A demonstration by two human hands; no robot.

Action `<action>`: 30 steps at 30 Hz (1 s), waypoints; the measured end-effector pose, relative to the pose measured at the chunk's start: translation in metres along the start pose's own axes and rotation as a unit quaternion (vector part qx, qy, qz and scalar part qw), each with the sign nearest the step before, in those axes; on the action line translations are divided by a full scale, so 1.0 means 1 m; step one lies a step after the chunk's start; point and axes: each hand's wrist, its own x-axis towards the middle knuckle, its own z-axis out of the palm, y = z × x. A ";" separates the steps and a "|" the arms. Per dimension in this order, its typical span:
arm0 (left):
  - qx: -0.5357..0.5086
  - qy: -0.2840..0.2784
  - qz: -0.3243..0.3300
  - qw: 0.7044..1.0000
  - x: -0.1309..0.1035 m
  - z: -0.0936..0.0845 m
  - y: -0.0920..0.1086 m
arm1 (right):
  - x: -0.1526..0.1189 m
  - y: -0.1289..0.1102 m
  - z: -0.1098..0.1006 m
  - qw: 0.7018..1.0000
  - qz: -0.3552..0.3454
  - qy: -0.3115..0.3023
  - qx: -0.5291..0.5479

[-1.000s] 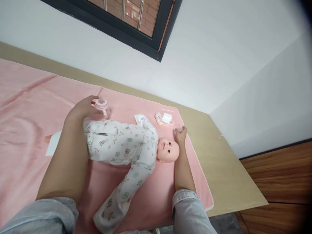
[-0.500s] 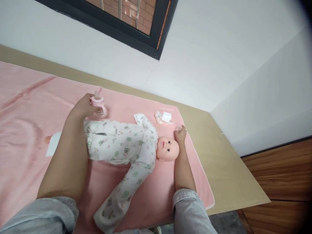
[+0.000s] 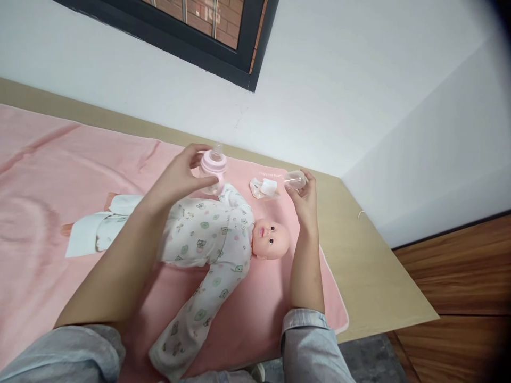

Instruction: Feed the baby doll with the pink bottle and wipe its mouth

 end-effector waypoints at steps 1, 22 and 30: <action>0.017 -0.012 0.020 1.000 -0.003 0.009 0.007 | -0.005 -0.013 0.008 1.000 -0.021 -0.011 0.015; 0.226 -0.015 0.092 0.970 -0.034 0.068 0.046 | -0.052 -0.057 0.072 0.991 -0.056 -0.120 0.022; 0.234 0.006 0.126 0.964 -0.036 0.074 0.042 | -0.054 -0.055 0.077 0.994 -0.043 -0.086 0.044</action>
